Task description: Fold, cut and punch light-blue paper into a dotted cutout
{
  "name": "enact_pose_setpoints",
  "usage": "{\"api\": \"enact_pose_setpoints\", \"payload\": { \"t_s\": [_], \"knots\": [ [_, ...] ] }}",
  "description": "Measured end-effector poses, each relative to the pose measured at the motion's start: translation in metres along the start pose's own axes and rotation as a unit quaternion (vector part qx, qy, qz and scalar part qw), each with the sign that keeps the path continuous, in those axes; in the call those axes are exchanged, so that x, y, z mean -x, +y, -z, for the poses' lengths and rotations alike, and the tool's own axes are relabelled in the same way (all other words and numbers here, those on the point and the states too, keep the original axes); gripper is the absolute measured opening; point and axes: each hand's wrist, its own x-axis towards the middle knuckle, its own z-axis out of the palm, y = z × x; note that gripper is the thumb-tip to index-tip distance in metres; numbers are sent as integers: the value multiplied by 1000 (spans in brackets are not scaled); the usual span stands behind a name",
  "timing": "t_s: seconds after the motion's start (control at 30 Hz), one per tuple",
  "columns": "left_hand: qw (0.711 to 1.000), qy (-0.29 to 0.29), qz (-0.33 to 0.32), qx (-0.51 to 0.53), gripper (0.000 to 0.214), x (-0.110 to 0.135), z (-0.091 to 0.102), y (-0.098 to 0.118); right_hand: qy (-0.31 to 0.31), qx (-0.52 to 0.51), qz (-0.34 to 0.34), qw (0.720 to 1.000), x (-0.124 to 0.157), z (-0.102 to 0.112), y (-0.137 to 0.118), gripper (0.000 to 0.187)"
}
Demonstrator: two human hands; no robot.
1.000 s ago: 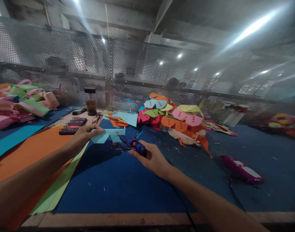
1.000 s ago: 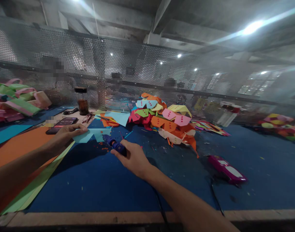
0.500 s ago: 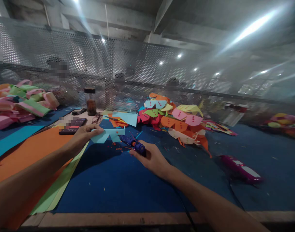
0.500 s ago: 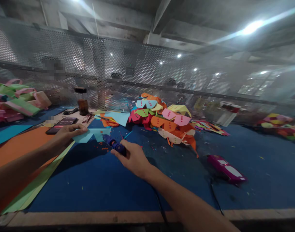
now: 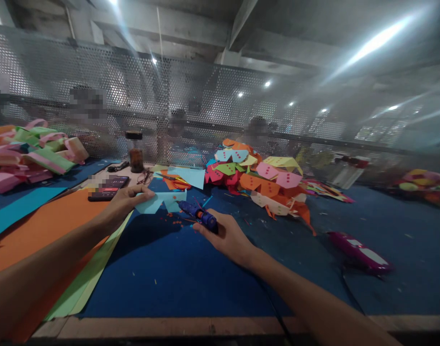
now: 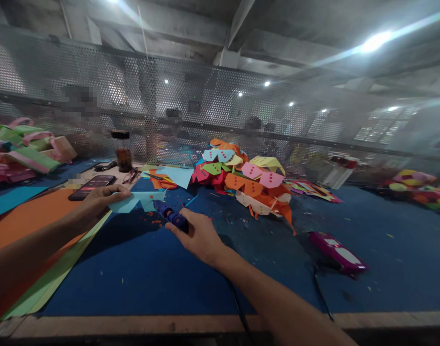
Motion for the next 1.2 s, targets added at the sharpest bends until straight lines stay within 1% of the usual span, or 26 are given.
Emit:
{"api": "enact_pose_setpoints", "payload": {
  "t_s": [0.3,0.57,0.73,0.87,1.0,1.2],
  "knots": [
    [1000,-5,-4,-7,33,-2,2,-2,8,-87,-36,995,0,1,-9,37],
    [1000,14,-5,-2,33,-2,1,-1,6,-133,-56,989,-1,1,-12,33],
    [998,58,-14,-5,38,-2,-2,5,-6,-108,-76,991,-3,3,-10,31],
    [995,93,-33,-7,35,-4,0,7,-25,-88,-92,992,-5,3,-9,31],
    [993,107,-46,9,30,-8,6,4,-52,-100,-124,986,-5,0,-7,31],
    [993,109,-43,13,31,-9,8,1,-95,-48,-157,982,-5,2,-8,27]
  ]
}}
